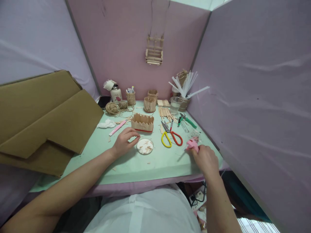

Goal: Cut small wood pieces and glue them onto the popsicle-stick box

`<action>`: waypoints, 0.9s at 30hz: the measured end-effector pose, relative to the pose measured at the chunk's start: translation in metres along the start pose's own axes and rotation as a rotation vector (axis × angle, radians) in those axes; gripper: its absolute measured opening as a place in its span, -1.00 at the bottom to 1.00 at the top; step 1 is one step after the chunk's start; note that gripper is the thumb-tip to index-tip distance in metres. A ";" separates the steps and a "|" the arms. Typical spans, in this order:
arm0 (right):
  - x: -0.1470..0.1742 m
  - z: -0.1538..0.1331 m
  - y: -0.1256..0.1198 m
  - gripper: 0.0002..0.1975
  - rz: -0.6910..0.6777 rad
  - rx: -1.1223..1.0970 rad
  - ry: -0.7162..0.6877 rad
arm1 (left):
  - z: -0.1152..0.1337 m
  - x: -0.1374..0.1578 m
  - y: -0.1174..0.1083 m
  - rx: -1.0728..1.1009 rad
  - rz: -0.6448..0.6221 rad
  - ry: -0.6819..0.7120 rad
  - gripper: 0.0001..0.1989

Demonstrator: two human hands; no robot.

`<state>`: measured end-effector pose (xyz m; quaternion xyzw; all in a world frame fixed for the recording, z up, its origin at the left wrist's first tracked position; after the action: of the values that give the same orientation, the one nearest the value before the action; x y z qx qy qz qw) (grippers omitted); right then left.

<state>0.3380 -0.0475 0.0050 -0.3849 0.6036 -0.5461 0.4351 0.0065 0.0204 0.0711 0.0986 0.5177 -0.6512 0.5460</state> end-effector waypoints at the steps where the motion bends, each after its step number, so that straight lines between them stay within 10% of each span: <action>1: 0.001 0.001 0.004 -0.52 -0.032 0.009 0.012 | -0.003 -0.001 0.001 -0.003 -0.007 -0.033 -0.91; 7: 0.011 -0.025 -0.033 -0.55 0.188 0.109 -0.022 | -0.009 -0.002 0.009 -0.058 -0.056 -0.094 -0.88; 11: 0.025 -0.116 -0.078 -0.84 0.509 -0.210 -0.433 | -0.005 -0.001 0.014 -0.169 -0.088 -0.025 -0.86; 17: 0.032 -0.225 -0.075 -0.89 0.564 -0.344 -0.780 | 0.000 0.005 0.018 -0.406 -0.092 0.067 -0.79; 27: 0.027 -0.240 -0.059 -0.84 0.583 -0.255 -0.805 | -0.001 0.006 0.021 -0.433 -0.125 0.051 -0.77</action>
<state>0.1020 -0.0010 0.0666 -0.4305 0.5320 -0.1327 0.7170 0.0213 0.0205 0.0548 -0.0367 0.6642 -0.5548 0.4997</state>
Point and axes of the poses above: each hand's wrist, its own x-axis away from the middle knuckle, its own y-axis out of the palm, z = x × y, the point moved 9 cm from there along -x, towards the middle knuckle, and after that the axes turned 7 degrees about -y, right-handed, at the moved point
